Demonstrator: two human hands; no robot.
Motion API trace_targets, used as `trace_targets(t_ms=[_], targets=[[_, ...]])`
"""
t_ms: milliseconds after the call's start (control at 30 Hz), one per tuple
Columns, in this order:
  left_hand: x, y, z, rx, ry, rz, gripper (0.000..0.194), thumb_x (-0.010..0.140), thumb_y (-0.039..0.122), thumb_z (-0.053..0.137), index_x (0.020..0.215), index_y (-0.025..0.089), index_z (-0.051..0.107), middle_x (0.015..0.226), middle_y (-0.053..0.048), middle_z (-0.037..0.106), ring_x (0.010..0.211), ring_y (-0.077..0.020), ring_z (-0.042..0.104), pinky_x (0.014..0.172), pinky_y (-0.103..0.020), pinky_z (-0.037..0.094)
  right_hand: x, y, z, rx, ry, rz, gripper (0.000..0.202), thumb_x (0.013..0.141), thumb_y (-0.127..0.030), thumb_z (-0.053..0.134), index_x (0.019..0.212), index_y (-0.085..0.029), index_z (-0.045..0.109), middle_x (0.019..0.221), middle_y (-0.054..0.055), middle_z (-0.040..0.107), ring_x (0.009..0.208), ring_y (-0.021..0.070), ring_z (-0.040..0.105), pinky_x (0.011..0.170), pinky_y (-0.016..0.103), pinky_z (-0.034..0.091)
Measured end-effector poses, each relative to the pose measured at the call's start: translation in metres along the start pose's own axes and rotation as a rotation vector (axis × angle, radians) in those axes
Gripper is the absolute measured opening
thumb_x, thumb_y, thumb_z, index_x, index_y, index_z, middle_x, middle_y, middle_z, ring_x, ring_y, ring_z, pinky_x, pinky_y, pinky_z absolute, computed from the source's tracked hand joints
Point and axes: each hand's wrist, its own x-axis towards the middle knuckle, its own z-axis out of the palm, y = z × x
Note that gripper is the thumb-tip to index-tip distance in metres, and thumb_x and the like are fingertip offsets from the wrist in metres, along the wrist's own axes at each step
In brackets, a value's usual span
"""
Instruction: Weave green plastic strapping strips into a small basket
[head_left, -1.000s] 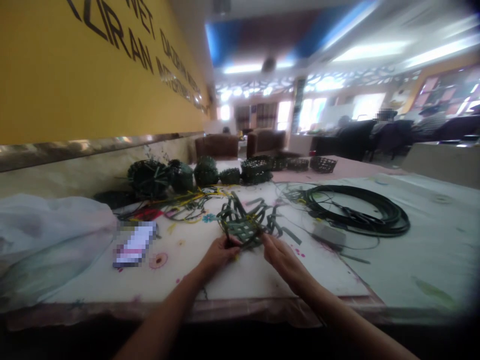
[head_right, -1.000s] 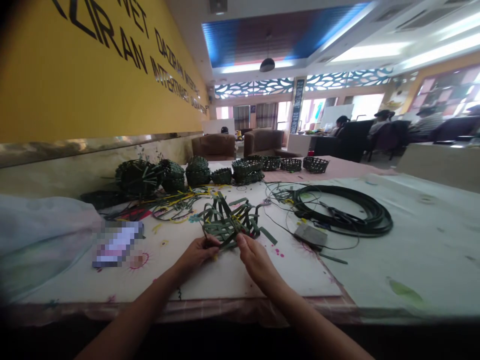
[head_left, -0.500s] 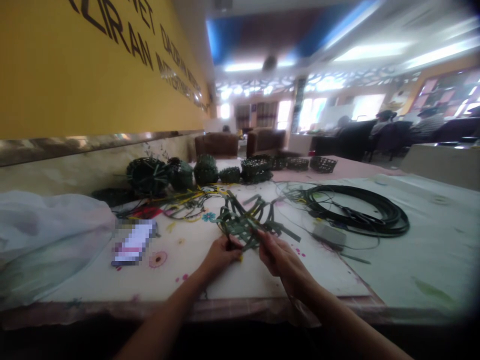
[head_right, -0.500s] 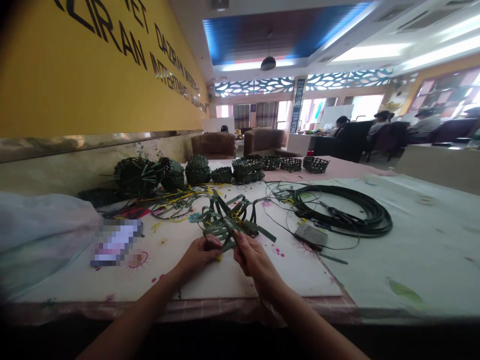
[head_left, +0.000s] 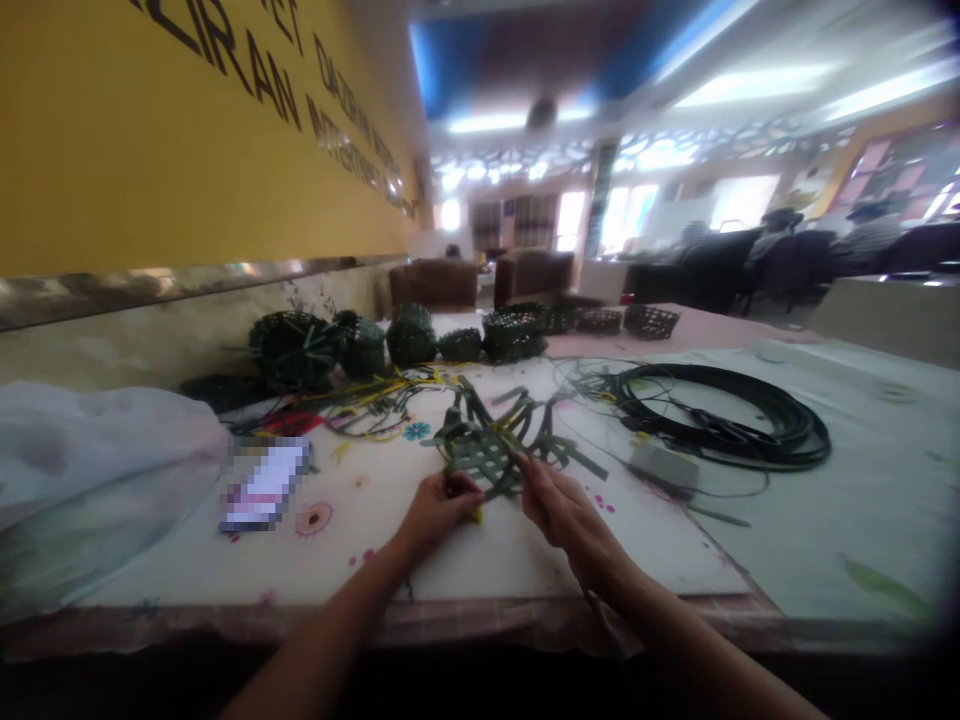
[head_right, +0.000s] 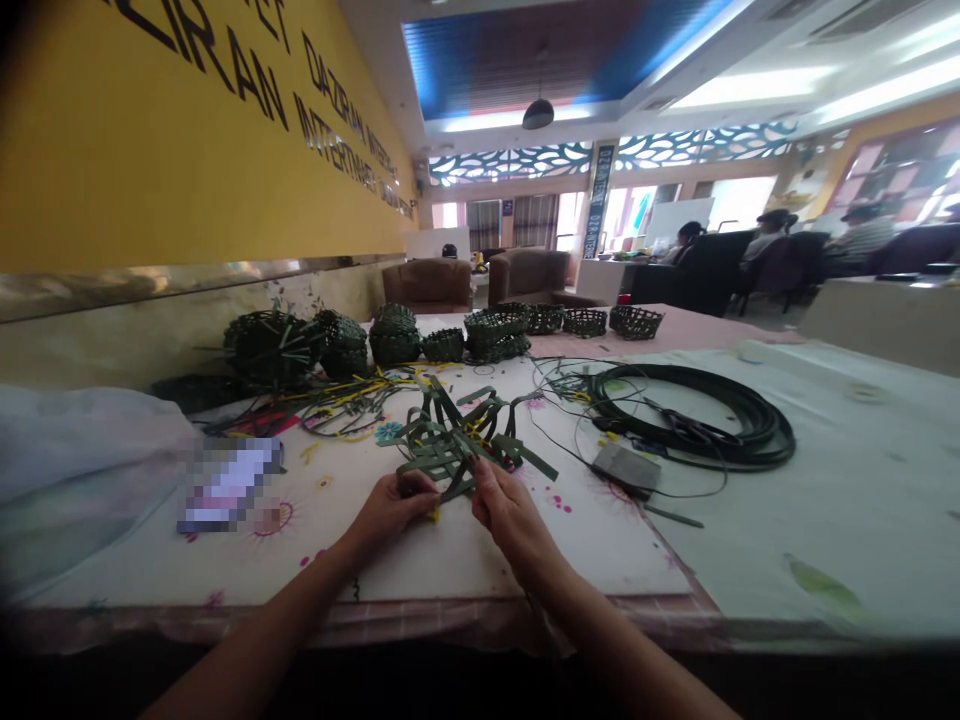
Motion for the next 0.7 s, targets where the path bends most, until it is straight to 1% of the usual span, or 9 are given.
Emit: trace_targets(t_ms=[100,200,333,433,467,533,600,633,700], targets=[[0.001,-0.001,-0.001,0.01,-0.039,0.03,0.026,0.067,0.034,0.077,0.077,0.012,0.066,0.064,0.001,0.057,0.059,-0.0089,0.049,0.057,-0.022,0.038,0.0,-0.002,0.0,0.018,0.009,0.005,0.06,0.083,-0.076,0.039,0.06,-0.02,0.044,0.045,-0.005,0.038,0.037,0.0065,0.026,0.032,0.021,0.013],[0.002,-0.004,-0.001,0.013,-0.069,0.054,0.032,0.064,0.032,0.08,0.087,0.014,0.068,0.065,0.002,0.056,0.058,-0.0083,0.047,0.056,-0.022,0.038,-0.003,-0.009,0.002,0.016,-0.049,-0.004,0.06,0.086,-0.072,0.038,0.058,-0.019,0.044,0.044,-0.004,0.038,0.037,0.006,0.028,0.034,0.021,0.013],[0.004,-0.01,-0.001,-0.034,-0.022,0.037,0.033,0.061,0.034,0.082,0.082,0.014,0.068,0.068,0.001,0.06,0.058,-0.0089,0.049,0.056,-0.022,0.039,-0.004,-0.014,0.003,0.061,-0.136,-0.011,0.054,0.087,-0.068,0.041,0.069,-0.018,0.05,0.048,-0.006,0.038,0.039,0.0056,0.025,0.035,0.02,0.012],[0.003,-0.007,-0.002,-0.046,0.042,-0.003,0.031,0.06,0.035,0.082,0.078,0.013,0.068,0.066,0.001,0.061,0.057,-0.0085,0.048,0.055,-0.022,0.039,-0.003,-0.012,0.002,0.07,-0.077,-0.001,0.054,0.087,-0.068,0.043,0.072,-0.018,0.053,0.047,-0.006,0.039,0.038,0.0054,0.026,0.035,0.019,0.013],[0.003,-0.005,-0.003,-0.049,0.059,-0.021,0.032,0.059,0.035,0.082,0.077,0.013,0.069,0.063,0.002,0.059,0.056,-0.0082,0.047,0.053,-0.022,0.038,-0.003,-0.011,0.002,0.081,-0.041,0.007,0.053,0.087,-0.068,0.044,0.076,-0.017,0.056,0.047,-0.006,0.039,0.038,0.0055,0.026,0.035,0.019,0.013],[0.002,-0.002,-0.004,-0.067,0.074,-0.05,0.034,0.058,0.036,0.083,0.077,0.012,0.07,0.06,0.002,0.057,0.054,-0.0077,0.045,0.052,-0.022,0.037,-0.002,-0.01,0.002,0.127,0.037,0.019,0.055,0.085,-0.067,0.046,0.094,-0.016,0.061,0.048,-0.007,0.04,0.037,0.0056,0.026,0.034,0.018,0.014],[0.001,0.001,-0.005,-0.088,0.083,-0.04,0.035,0.057,0.037,0.083,0.077,0.012,0.07,0.062,0.002,0.057,0.055,-0.0076,0.045,0.053,-0.022,0.037,-0.002,-0.01,0.003,0.171,0.096,0.026,0.06,0.085,-0.066,0.047,0.113,-0.015,0.06,0.048,-0.007,0.041,0.036,0.0058,0.026,0.034,0.018,0.016],[0.001,0.001,-0.005,-0.093,0.081,-0.03,0.035,0.058,0.037,0.083,0.077,0.012,0.07,0.064,0.002,0.057,0.057,-0.0078,0.046,0.054,-0.022,0.037,-0.001,-0.01,0.003,0.18,0.116,0.027,0.061,0.085,-0.066,0.047,0.117,-0.015,0.059,0.048,-0.007,0.042,0.036,0.0059,0.026,0.034,0.018,0.016],[0.0,0.001,-0.007,-0.086,0.074,-0.018,0.034,0.06,0.037,0.083,0.078,0.012,0.07,0.065,0.001,0.056,0.059,-0.0081,0.046,0.056,-0.022,0.038,-0.001,-0.012,0.005,0.165,0.121,0.032,0.061,0.086,-0.064,0.047,0.117,-0.014,0.059,0.047,-0.007,0.042,0.037,0.0062,0.026,0.033,0.017,0.017]])
